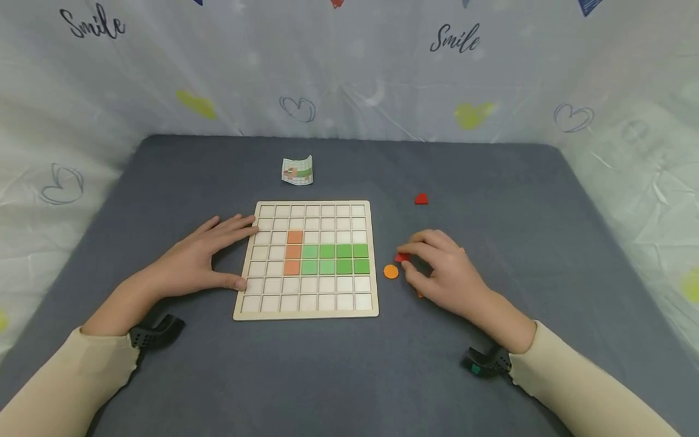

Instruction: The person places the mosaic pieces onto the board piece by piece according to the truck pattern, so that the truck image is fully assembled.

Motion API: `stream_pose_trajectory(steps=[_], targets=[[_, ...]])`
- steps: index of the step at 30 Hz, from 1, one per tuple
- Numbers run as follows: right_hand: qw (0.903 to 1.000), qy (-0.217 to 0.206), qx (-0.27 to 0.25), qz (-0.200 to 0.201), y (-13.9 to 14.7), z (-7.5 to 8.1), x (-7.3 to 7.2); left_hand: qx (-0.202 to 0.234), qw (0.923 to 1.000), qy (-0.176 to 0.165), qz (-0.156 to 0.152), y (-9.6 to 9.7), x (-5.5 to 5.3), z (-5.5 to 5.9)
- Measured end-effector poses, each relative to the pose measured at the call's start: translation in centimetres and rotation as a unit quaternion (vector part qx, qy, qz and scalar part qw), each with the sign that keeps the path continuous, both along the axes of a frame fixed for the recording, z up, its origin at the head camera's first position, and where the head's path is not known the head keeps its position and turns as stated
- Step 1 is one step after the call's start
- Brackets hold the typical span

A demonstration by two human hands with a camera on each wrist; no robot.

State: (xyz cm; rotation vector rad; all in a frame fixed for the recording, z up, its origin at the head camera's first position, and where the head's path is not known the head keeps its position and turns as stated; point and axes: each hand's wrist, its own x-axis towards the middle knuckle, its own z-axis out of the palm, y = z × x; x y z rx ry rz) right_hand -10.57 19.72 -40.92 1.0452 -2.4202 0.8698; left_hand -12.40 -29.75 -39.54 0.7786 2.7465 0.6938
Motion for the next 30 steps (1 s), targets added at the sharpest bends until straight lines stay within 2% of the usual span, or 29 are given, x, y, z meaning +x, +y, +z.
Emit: stream_pose_trajectory(steps=[13,20,26,30], targets=[[0.9965,-0.011,0.015,0.081,-7.1,0.6,-1.1,-0.003,0.9999,0.013,-0.006,-0.2,-0.1,-0.3],[0.9954,-0.003,0.016,0.094,-9.7,0.7,-1.6,0.0,1.0,0.003,-0.003,-0.1,-0.1,-0.2],[0.9934,-0.025,0.015,0.111,-11.6,1.1,-2.3,-0.005,1.0,0.006,-0.003,0.0,-0.2,-0.3],[0.9919,-0.043,0.032,0.115,-13.1,1.4,-2.7,-0.006,0.9999,0.012,-0.006,-0.1,-0.2,-0.3]])
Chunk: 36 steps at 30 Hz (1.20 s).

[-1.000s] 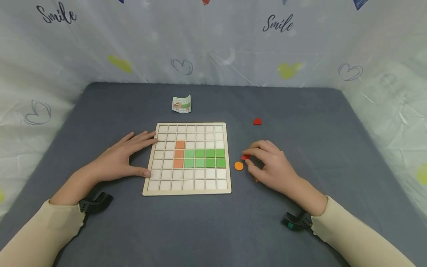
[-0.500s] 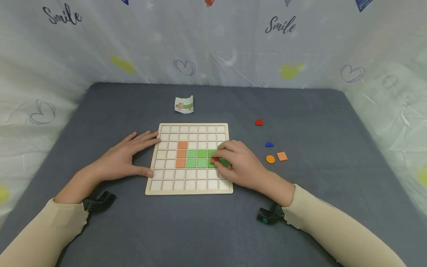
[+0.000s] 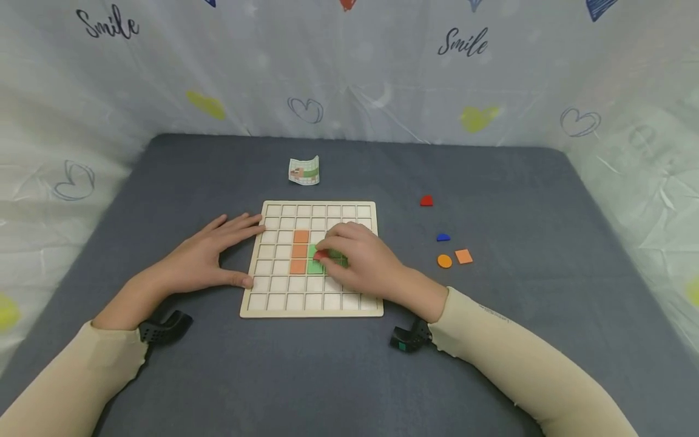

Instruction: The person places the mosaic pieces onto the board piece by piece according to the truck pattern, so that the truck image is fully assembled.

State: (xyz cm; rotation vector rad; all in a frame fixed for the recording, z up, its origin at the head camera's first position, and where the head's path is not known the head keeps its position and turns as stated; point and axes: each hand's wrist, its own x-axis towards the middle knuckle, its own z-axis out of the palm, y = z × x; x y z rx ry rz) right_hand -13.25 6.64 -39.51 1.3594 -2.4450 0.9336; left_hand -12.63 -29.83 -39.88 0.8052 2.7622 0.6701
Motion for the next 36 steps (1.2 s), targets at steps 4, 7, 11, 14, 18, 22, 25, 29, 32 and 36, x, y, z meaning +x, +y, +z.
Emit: stream_pose_trajectory(steps=[4,7,11,14,18,22,25,29,32,36], targets=[[0.9994,-0.018,0.028,0.006,-1.6,0.2,-0.3,0.005,1.0,0.001,-0.004,-0.1,0.0,0.0],[0.9988,-0.022,0.043,0.011,-2.7,0.2,-0.4,0.01,0.9999,-0.004,-0.002,-0.1,0.1,0.1],[0.9986,-0.024,0.045,0.01,-4.0,0.5,-0.5,0.008,0.9999,-0.006,0.002,0.0,0.1,0.2],[0.9984,-0.031,0.048,0.006,-4.8,0.7,-0.8,0.005,1.0,-0.005,0.001,0.1,0.0,0.1],[0.998,-0.034,0.054,-0.004,-5.6,0.8,-1.3,0.006,1.0,-0.006,-0.002,0.4,-0.1,-0.2],[0.9977,-0.033,0.057,-0.013,-6.2,0.8,-1.7,0.011,0.9999,-0.003,-0.006,0.5,-0.2,-0.2],[0.9971,-0.037,0.065,-0.017,-6.7,0.7,-1.9,0.01,0.9999,0.0,-0.007,0.5,-0.2,-0.2],[0.9959,-0.025,0.08,-0.032,-7.1,0.6,-2.2,0.005,1.0,0.001,-0.004,0.4,-0.1,0.0],[0.9952,-0.014,0.086,-0.045,-7.3,0.4,-2.4,0.003,1.0,0.001,-0.002,0.1,0.0,0.0],[0.9944,-0.008,0.09,-0.054,-7.6,0.2,-2.6,0.003,1.0,-0.001,-0.004,-0.2,0.1,0.0]])
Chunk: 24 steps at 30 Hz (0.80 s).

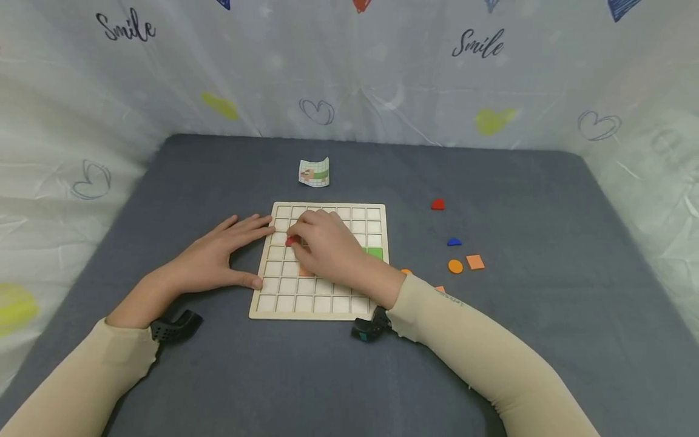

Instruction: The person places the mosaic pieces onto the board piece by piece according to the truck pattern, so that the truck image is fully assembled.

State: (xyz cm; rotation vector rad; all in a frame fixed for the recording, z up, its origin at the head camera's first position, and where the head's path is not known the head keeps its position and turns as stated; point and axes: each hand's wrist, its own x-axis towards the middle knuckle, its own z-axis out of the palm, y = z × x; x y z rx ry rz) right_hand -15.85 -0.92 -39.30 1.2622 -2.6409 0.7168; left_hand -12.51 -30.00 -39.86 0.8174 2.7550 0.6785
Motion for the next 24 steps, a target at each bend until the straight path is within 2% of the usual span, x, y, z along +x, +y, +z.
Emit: stream_pose_trajectory(steps=[6,13,19,24], targets=[[0.9999,0.006,0.006,-0.008,-0.12,-0.04,-0.41,0.0,1.0,0.003,-0.007,-0.05,0.09,0.24],[0.9999,-0.007,0.004,-0.01,-0.01,-0.23,-0.55,0.003,0.9999,0.007,-0.009,-0.11,0.18,0.02],[0.9995,-0.026,-0.016,-0.012,0.25,-0.33,-0.6,0.001,1.0,0.004,-0.003,-0.15,0.13,-0.02],[0.9995,-0.02,-0.024,-0.01,0.51,-0.32,-0.57,0.0,1.0,0.003,-0.007,-0.07,0.06,0.0]])
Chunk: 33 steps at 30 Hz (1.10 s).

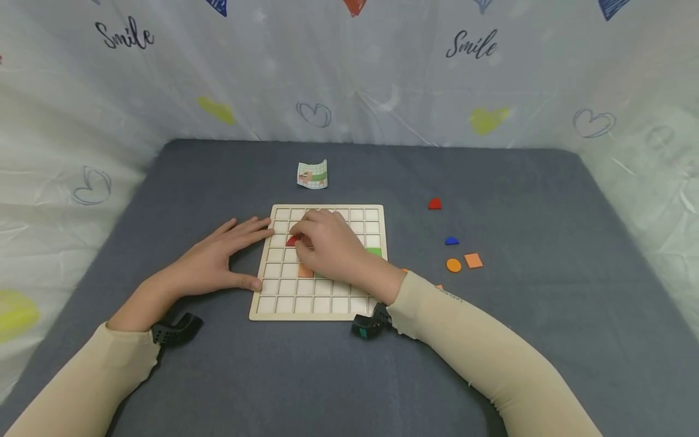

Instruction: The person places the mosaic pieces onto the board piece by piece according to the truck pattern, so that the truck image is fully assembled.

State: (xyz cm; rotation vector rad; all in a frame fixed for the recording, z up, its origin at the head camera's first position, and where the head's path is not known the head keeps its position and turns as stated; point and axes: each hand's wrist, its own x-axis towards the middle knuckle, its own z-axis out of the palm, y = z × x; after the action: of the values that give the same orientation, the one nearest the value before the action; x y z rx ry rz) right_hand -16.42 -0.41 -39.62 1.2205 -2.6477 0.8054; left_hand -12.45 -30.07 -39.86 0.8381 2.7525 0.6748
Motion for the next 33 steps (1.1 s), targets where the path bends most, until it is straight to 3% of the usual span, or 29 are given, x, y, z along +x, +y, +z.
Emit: stream_pose_trajectory(steps=[16,23,33], targets=[[0.999,0.034,-0.024,0.016,0.7,-0.1,-0.1,-0.006,0.9999,-0.006,0.011,0.1,-0.1,-0.2],[0.999,0.028,-0.034,0.012,1.6,0.4,1.2,-0.003,0.9999,-0.008,0.011,0.1,-0.1,-0.1],[0.9952,0.066,-0.06,0.039,2.8,0.9,3.1,0.0,1.0,-0.007,0.002,0.1,-0.1,0.1]])
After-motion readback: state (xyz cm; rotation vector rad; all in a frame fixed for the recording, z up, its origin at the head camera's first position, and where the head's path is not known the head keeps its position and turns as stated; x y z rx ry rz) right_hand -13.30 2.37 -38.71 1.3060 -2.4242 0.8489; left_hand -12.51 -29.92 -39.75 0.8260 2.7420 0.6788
